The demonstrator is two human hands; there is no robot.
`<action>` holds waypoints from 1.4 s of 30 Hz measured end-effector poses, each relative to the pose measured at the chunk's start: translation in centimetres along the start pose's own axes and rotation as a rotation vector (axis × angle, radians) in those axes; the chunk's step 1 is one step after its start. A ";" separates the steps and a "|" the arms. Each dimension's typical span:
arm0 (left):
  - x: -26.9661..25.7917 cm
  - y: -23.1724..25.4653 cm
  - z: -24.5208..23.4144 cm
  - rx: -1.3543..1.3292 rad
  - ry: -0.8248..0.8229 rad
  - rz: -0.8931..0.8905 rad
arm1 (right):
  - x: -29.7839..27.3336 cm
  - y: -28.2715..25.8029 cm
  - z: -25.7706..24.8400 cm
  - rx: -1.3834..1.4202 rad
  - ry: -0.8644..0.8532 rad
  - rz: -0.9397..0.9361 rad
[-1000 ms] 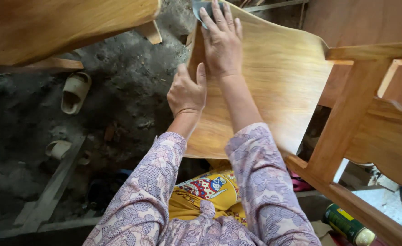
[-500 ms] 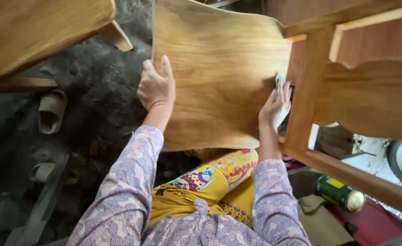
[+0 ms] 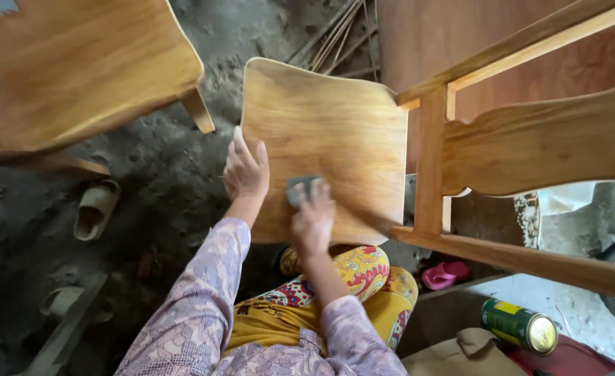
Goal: The person sits on the floor and sands the seat of a wooden chair using a sanding block held in their right hand. They move the block back and forth across the surface to smooth the wood.
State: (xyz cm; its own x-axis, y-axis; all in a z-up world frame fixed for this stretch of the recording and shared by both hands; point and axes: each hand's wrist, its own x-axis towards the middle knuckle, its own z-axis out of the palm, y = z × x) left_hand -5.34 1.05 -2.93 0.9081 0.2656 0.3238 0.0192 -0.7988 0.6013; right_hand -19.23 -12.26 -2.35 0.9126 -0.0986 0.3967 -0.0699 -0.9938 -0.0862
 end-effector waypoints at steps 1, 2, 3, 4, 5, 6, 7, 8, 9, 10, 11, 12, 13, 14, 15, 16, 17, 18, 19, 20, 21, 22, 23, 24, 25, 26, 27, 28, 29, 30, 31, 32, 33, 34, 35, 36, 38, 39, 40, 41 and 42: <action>-0.8 -0.1 -0.8 -0.033 -0.040 -0.001 | -0.4 -1.6 -0.7 0.113 -0.041 -0.018; -1.5 -0.1 -1.5 -0.066 -0.081 -0.001 | -0.8 -3.3 -1.3 0.225 -0.082 -0.036; -2.4 -0.5 -2.5 -0.068 -0.070 0.007 | -1.4 -4.1 -1.7 0.227 -0.069 -0.038; -3.2 -0.7 -3.4 -0.059 -0.109 -0.002 | -1.9 -4.8 -2.0 0.282 -0.131 -0.064; -4.1 -1.0 -4.2 -0.050 -0.148 -0.011 | -2.5 -5.6 -2.3 0.336 -0.192 -0.091; -5.0 -1.5 -4.7 -0.052 -0.139 -0.004 | -2.8 -5.6 -2.4 0.337 -0.181 -0.093; -5.9 -2.1 -5.2 -0.079 -0.222 -0.074 | -3.2 -5.6 -2.6 0.358 -0.168 -0.130; -6.8 -2.7 -5.5 -0.107 -0.306 -0.144 | -3.6 -5.6 -2.7 0.377 -0.155 -0.167; -8.0 -3.9 -5.6 -0.111 -0.297 -0.136 | -4.0 -5.3 -2.5 0.376 -0.143 -0.170; -9.2 -5.0 -5.7 -0.161 -0.334 -0.217 | -4.4 -5.1 -2.3 0.403 -0.133 -0.177; -10.3 -6.1 -5.8 -0.212 -0.372 -0.297 | -4.8 -4.8 -2.1 0.430 -0.123 -0.184; -11.4 -6.5 -6.5 -0.215 -0.365 -0.285 | -5.1 -4.6 -2.1 0.430 -0.109 -0.185; -12.4 -6.8 -7.1 -0.189 -0.352 -0.247 | -5.3 -4.4 -2.1 0.501 -0.119 -0.164; -13.6 -7.1 -7.8 -0.161 -0.343 -0.210 | -5.7 -4.2 -2.2 0.573 -0.132 -0.139; -14.1 -7.7 -7.7 -0.161 -0.338 -0.199 | -5.8 -4.0 -2.4 0.575 -0.120 -0.137; -14.6 -8.3 -7.5 -0.056 -0.230 -0.049 | -5.9 -4.0 -2.6 0.685 -0.130 -0.097; -15.0 -9.0 -7.3 0.049 -0.120 0.099 | -6.0 -3.9 -2.8 0.796 -0.140 -0.058; -14.4 -7.4 -8.6 0.052 -0.117 0.106 | -6.2 -3.9 -2.8 0.800 -0.133 -0.055; -13.7 -5.9 -9.8 0.014 -0.095 0.186 | -6.3 -3.9 -2.7 0.893 -0.138 0.059; -13.2 -4.4 -11.1 -0.024 -0.073 0.263 | -6.5 -3.9 -2.5 0.984 -0.145 0.174; -13.1 -3.1 -11.7 -0.021 -0.072 0.268 | -6.8 -3.5 -2.1 0.988 -0.140 0.176; -13.1 -1.5 -12.2 -0.159 -0.123 0.255 | -7.2 -3.0 -1.8 1.170 -0.196 0.396; -13.1 0.0 -12.7 -0.297 -0.174 0.240 | -7.4 -2.4 -1.4 1.344 -0.252 0.621; -13.4 0.3 -12.2 -0.297 -0.175 0.245 | -7.6 -1.7 -0.9 1.346 -0.248 0.622; -13.6 0.7 -11.7 -0.417 -0.299 0.221 | -7.7 -1.0 -0.4 1.558 -0.222 0.778; -14.0 1.0 -11.3 -0.535 -0.426 0.194 | -8.0 -0.3 0.0 1.769 -0.193 0.937; -14.4 1.4 -10.8 -0.533 -0.429 0.198 | -8.7 0.4 0.2 1.772 -0.189 0.940; -14.7 1.7 -10.2 -0.570 -0.627 0.042 | -9.2 1.1 0.5 1.537 -0.154 0.626; -15.1 2.1 -9.7 -0.601 -0.821 -0.119 | -9.8 1.7 0.8 1.287 -0.119 0.327; -15.4 2.2 -9.3 -0.596 -0.823 -0.117 | -9.6 1.4 0.2 1.291 -0.117 0.330; -15.7 2.3 -8.8 -0.594 -0.842 -0.130 | -9.4 1.1 -0.3 1.629 -0.098 0.647; -16.0 2.2 -8.4 -0.589 -0.863 -0.144 | -9.3 0.6 -0.8 1.953 -0.073 0.985; -15.5 2.4 -9.1 -0.581 -0.868 -0.142 | -8.7 0.4 -1.7 1.959 -0.069 0.992; -15.3 2.5 -9.8 -0.484 -0.731 0.023 | -8.3 0.1 -2.6 1.939 -0.106 0.985; -15.0 2.7 -10.5 -0.386 -0.592 0.184 | -7.9 -0.1 -3.4 1.919 -0.142 0.977; -14.4 2.8 -10.8 -0.378 -0.597 0.184 | -8.1 0.1 -3.2 1.924 -0.143 0.985; -13.1 2.8 -11.5 -0.294 -0.449 0.159 | -8.4 0.4 -2.6 1.754 -0.301 0.871; -11.9 4.5 -13.0 -0.284 -0.454 0.158 | -8.5 0.4 -2.4 1.760 -0.304 0.879; -10.5 6.1 -14.5 -0.220 -0.437 0.129 | -8.5 0.5 -2.3 1.758 -0.301 0.888; -9.2 7.7 -15.9 -0.156 -0.419 0.100 | -8.4 0.6 -2.1 1.755 -0.297 0.897; -9.1 5.6 -14.7 -0.146 -0.424 0.100 | -8.5 0.7 -1.8 1.761 -0.300 0.907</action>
State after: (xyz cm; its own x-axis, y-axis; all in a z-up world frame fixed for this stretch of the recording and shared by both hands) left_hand -19.68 2.06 8.24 0.9940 -0.0781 0.0761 -0.1090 -0.7167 0.6888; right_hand -27.78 -12.20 -4.19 0.8849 -0.2535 -0.3909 -0.2358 0.4798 -0.8451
